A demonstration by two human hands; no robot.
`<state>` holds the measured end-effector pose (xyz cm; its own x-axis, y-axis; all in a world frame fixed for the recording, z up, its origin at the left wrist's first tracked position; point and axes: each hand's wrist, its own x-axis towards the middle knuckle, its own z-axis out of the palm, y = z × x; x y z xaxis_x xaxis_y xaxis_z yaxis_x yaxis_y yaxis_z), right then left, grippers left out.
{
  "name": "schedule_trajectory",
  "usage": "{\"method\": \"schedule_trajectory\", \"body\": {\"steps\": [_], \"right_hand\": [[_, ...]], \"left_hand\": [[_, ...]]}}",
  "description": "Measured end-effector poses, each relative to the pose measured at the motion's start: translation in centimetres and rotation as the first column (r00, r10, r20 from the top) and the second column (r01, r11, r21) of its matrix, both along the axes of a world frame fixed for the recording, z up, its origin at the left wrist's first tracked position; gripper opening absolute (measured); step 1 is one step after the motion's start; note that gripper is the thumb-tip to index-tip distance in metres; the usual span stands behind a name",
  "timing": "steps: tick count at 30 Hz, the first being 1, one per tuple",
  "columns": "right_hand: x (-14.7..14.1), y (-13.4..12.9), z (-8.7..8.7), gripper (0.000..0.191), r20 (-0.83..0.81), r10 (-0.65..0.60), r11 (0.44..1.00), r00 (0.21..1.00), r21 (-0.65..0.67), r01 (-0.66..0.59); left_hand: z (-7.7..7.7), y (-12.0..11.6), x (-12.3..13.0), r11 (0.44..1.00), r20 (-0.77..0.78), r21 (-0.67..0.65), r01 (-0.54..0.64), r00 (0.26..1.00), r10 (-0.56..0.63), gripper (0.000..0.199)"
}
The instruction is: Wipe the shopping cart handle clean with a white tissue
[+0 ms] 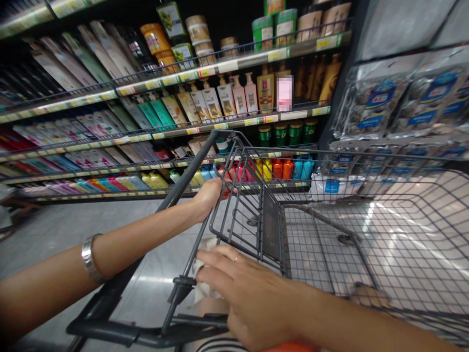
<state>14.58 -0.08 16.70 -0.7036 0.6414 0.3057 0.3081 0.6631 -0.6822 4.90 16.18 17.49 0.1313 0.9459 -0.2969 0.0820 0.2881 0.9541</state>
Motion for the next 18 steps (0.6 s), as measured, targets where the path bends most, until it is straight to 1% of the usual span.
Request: {"method": "schedule_trajectory", "body": {"steps": [3,7,9,13,16,18], "right_hand": [[0.5,-0.3,0.1,0.044,0.013,-0.02,1.0,1.0,-0.006,0.02],[0.4,-0.4,-0.6,0.026,-0.047,-0.041,0.999,0.998,0.018,0.041],[0.3,-0.6,-1.0,0.024,-0.065,-0.036,0.999,0.997,-0.005,0.036],[0.5,-1.0,-1.6,0.025,-0.062,-0.029,0.991,0.998,-0.136,0.02],[1.3,-0.9,-1.7,0.024,0.018,0.008,0.978,1.0,-0.209,-0.005],[1.9,-0.5,-1.5,0.022,0.106,0.022,0.975,0.994,-0.221,0.002]], "left_hand": [[-0.1,0.1,-0.1,1.0,-0.001,0.013,0.023,1.0,-0.023,0.026],[-0.1,0.0,-0.1,1.0,-0.019,0.015,0.012,1.0,-0.011,0.021],[0.0,-0.1,0.0,1.0,-0.017,0.009,-0.009,1.0,0.01,0.016],[0.1,-0.1,0.1,1.0,0.01,0.002,-0.023,1.0,0.023,0.016],[-0.1,0.1,0.1,1.0,0.039,0.015,-0.007,0.999,0.007,0.019],[-0.2,0.3,0.1,1.0,0.015,0.028,-0.001,1.0,0.001,0.021]]}}
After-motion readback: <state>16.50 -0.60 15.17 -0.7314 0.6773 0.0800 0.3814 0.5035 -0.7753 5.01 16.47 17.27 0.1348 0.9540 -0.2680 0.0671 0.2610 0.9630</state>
